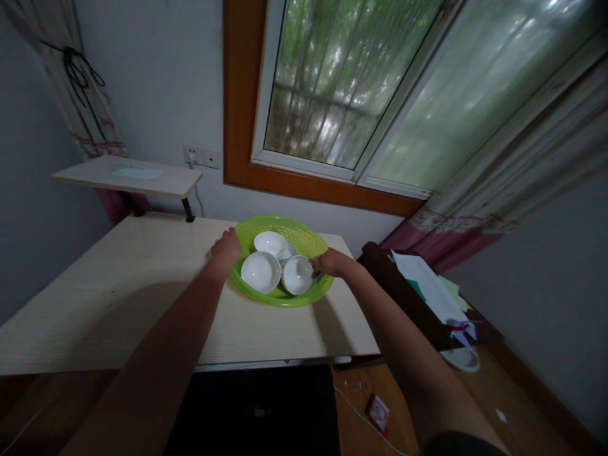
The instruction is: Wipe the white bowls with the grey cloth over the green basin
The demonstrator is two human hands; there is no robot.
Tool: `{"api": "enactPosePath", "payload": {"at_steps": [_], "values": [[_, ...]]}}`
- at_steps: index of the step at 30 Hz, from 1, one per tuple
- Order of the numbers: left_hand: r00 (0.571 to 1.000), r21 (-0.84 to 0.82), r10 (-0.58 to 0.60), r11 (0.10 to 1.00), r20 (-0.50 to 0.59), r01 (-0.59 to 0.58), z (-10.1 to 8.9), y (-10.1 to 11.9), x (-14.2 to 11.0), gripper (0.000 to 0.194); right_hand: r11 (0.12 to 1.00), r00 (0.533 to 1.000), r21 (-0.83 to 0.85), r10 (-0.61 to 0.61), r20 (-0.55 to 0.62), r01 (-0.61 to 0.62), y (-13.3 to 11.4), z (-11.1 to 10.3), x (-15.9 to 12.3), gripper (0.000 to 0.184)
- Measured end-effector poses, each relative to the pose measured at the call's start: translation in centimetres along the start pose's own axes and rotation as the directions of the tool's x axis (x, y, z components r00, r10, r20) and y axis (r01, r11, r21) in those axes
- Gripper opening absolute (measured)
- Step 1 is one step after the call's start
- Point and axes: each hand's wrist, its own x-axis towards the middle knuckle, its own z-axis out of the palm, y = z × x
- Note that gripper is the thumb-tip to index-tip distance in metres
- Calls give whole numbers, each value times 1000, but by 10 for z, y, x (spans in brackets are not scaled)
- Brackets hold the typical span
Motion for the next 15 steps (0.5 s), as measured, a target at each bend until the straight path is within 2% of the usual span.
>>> {"api": "enactPosePath", "payload": {"at_steps": [5,10,15], "values": [[1000,-5,8,1000,-7,-8,1,1,4,54,1000,996,7,27,88,-28,-2,0,18,75],[999,5,32,999,-17,-32,2,-2,5,57,993,981,66,88,175,-101,-5,-3,33,71],[999,-6,28,1000,-15,-28,2,-2,4,55,998,989,60,26,146,-35,-3,-3,38,77]]}}
